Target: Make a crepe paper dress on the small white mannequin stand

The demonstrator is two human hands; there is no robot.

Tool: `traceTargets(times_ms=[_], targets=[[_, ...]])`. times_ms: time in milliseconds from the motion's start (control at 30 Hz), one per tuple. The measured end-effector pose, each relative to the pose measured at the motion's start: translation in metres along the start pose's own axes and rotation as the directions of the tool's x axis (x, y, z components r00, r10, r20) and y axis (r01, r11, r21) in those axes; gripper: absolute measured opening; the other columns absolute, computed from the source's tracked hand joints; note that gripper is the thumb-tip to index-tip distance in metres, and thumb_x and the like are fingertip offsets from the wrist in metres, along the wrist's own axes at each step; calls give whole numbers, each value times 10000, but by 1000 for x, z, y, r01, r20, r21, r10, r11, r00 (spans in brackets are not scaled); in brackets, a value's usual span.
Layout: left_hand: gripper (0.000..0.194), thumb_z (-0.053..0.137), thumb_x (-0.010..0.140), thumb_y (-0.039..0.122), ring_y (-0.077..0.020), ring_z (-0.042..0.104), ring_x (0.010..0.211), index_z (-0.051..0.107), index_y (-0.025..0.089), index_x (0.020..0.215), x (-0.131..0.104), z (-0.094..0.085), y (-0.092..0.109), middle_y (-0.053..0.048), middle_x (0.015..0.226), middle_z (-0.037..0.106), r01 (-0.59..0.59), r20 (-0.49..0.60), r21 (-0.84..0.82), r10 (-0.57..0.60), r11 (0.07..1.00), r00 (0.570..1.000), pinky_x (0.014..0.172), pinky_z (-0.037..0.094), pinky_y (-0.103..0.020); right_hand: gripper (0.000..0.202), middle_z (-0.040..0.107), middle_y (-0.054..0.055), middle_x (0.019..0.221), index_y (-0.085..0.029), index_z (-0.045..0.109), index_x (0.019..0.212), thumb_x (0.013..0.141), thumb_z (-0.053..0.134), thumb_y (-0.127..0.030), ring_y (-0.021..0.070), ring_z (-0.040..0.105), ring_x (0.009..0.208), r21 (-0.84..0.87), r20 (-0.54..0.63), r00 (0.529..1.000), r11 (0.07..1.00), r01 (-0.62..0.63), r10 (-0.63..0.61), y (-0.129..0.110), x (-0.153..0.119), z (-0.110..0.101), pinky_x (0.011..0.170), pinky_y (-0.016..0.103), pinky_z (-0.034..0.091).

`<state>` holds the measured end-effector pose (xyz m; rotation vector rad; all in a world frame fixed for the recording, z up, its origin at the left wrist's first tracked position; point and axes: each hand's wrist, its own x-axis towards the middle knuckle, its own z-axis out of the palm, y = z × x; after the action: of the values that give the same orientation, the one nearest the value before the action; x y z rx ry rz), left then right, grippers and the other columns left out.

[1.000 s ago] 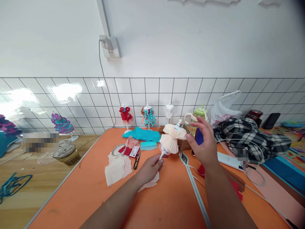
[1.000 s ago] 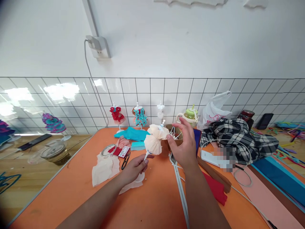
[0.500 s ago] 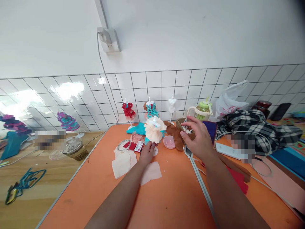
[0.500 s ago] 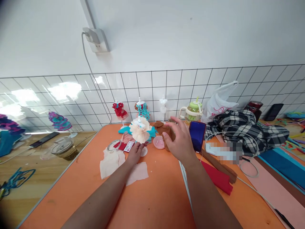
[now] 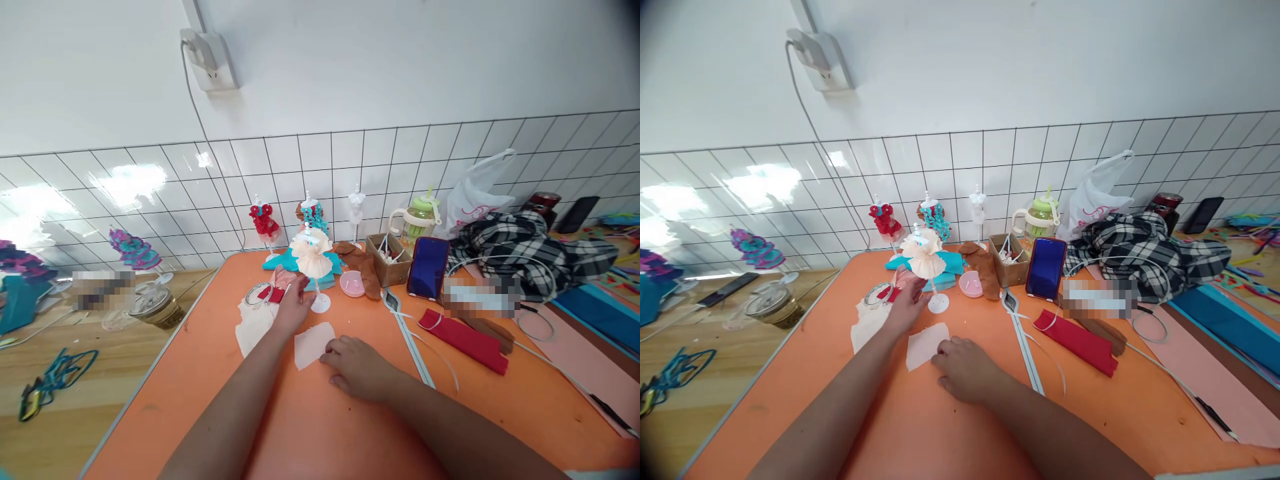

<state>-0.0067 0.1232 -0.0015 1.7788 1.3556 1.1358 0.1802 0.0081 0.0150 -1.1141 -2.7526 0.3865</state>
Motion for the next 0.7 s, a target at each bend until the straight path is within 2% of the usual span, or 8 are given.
traceTargets(times_ms=[133, 233, 300, 400, 467, 600, 633, 700], targets=[[201, 601, 747, 323, -240, 605, 953, 671, 238, 915, -19, -67, -2, -47, 1001, 669, 74, 49, 230, -87, 970, 995, 865, 453, -368, 162, 629, 69, 925, -189, 621, 926, 865, 484, -251, 203, 558, 866, -58, 20, 993, 992, -112, 113, 11, -3, -1, 719, 305, 384], [287, 658, 675, 353, -281, 573, 1021, 688, 265, 946, -42, -115, -13, -54, 1076, 641, 52, 210, 613, -226, 788, 951, 858, 447, -378, 164, 621, 62, 940, -207, 603, 960, 876, 468, -247, 207, 573, 856, -85, -9, 978, 974, -208, 208, 17, 1, 1, 665, 289, 388], [402, 700, 620, 384, -308, 564, 1041, 681, 263, 1003, -57, -132, -23, -70, 1100, 625, 67, 191, 721, -291, 690, 937, 826, 462, -378, 216, 607, 74, 988, -218, 598, 1024, 902, 424, -253, 220, 580, 876, -110, -36, 955, 949, -296, 294, 19, 4, 7, 631, 284, 394], [248, 558, 766, 367, -250, 602, 970, 693, 257, 942, -73, -139, -34, -54, 1068, 634, 29, 156, 713, -199, 701, 968, 805, 478, -337, 337, 576, 112, 1101, -211, 531, 1218, 903, 423, -268, 243, 579, 918, -122, -88, 905, 897, -425, 416, 21, 9, 16, 615, 289, 414], [278, 465, 847, 374, -229, 599, 986, 707, 241, 881, -80, -137, -36, -58, 1101, 625, -10, 130, 653, -99, 757, 987, 817, 485, -317, 430, 551, 123, 1179, -214, 463, 1310, 882, 455, -261, 254, 564, 978, -64, -137, 887, 890, -452, 440, 20, 9, 18, 652, 296, 436], [320, 406, 911, 350, -237, 507, 1152, 702, 255, 987, -85, -126, -24, -64, 1276, 544, -209, 132, 571, 163, 794, 978, 938, 443, -369, 438, 579, 102, 1178, -214, 505, 1274, 870, 477, -382, 249, 548, 1032, 347, -178, 885, 869, -352, 429, 7, 12, 13, 815, 347, 461], [309, 410, 912, 315, -237, 485, 1177, 680, 270, 1056, -86, -121, -18, -65, 1298, 530, -304, 171, 566, 251, 767, 953, 968, 419, -395, 461, 605, 101, 1137, -208, 511, 1262, 882, 435, -458, 238, 571, 984, 526, -115, 888, 786, -325, 445, 1, 14, 10, 800, 357, 478], [328, 430, 902, 243, -233, 470, 1187, 634, 306, 1150, -90, -107, -8, -62, 1317, 517, -492, 293, 527, 396, 693, 870, 986, 394, -422, 557, 637, 101, 1085, -215, 478, 1279, 888, 323, -580, 223, 610, 885, 829, 72, 898, 475, -296, 434, -9, 21, 8, 684, 351, 522]])
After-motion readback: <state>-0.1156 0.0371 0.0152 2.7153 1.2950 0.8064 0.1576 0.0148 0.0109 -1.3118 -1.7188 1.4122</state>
